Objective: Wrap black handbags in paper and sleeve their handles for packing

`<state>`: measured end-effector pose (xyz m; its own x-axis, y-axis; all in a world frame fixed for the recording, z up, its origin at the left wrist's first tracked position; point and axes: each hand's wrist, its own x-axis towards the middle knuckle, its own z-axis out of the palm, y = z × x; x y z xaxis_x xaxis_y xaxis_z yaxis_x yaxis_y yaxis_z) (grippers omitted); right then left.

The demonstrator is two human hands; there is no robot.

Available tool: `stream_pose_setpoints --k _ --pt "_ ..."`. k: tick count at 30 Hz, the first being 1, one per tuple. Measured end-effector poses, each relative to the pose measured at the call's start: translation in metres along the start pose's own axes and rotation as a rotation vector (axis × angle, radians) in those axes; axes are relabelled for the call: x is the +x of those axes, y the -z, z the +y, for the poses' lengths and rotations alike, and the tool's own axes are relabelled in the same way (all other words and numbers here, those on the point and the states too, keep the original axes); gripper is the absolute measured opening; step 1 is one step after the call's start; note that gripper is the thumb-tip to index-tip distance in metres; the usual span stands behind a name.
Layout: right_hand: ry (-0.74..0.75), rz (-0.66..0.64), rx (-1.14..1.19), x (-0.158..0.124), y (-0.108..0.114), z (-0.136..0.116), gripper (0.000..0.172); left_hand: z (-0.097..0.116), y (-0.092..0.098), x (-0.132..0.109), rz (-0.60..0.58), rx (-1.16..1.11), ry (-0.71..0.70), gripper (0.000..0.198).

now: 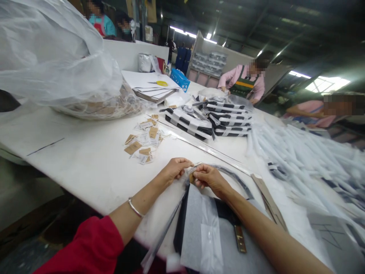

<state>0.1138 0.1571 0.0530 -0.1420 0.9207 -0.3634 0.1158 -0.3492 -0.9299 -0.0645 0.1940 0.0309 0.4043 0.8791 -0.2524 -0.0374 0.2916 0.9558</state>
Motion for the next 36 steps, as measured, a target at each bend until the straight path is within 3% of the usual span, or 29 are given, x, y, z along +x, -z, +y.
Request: stream_pose_setpoints --k 3,6,8,10,13,15,18,21,23,29,36 --pt "0.030 0.026 -0.042 0.003 -0.004 -0.002 0.040 0.004 -0.004 -0.005 -0.016 0.082 -0.100 0.026" --pt "0.047 0.087 -0.029 0.005 -0.010 -0.004 0.046 0.010 -0.005 -0.013 -0.036 0.327 -0.364 0.016" --pt "0.043 0.095 0.001 0.004 -0.011 -0.002 0.049 0.016 -0.003 -0.020 -0.088 0.517 -0.531 0.019" --pt "0.027 0.087 0.053 0.003 -0.009 0.001 0.046 0.020 0.002 -0.026 -0.175 0.617 -0.591 0.028" --pt "0.021 0.117 0.120 0.000 -0.005 0.005 0.043 0.023 0.008 -0.032 -0.314 0.617 -0.521 0.036" --pt "0.022 0.143 0.147 -0.002 -0.002 0.006 0.044 0.020 0.009 -0.032 -0.329 0.546 -0.442 0.034" --pt "0.028 0.151 0.143 -0.005 -0.002 0.004 0.045 0.012 0.005 -0.026 -0.141 0.446 -0.374 0.038" --pt "0.057 0.149 0.083 -0.008 -0.004 0.000 0.040 0.006 0.001 -0.019 0.046 0.540 -0.409 0.036" --pt "0.084 0.162 -0.007 -0.009 -0.004 -0.002 0.035 0.005 0.001 -0.016 0.062 0.619 -0.403 0.023" --pt "0.256 0.191 -0.449 -0.013 0.007 0.001 0.015 0.014 0.010 -0.012 0.053 0.549 -0.256 0.022" --pt "0.410 0.229 -0.587 -0.014 0.002 -0.015 0.029 0.026 0.027 -0.014 0.089 0.560 -0.260 0.022"
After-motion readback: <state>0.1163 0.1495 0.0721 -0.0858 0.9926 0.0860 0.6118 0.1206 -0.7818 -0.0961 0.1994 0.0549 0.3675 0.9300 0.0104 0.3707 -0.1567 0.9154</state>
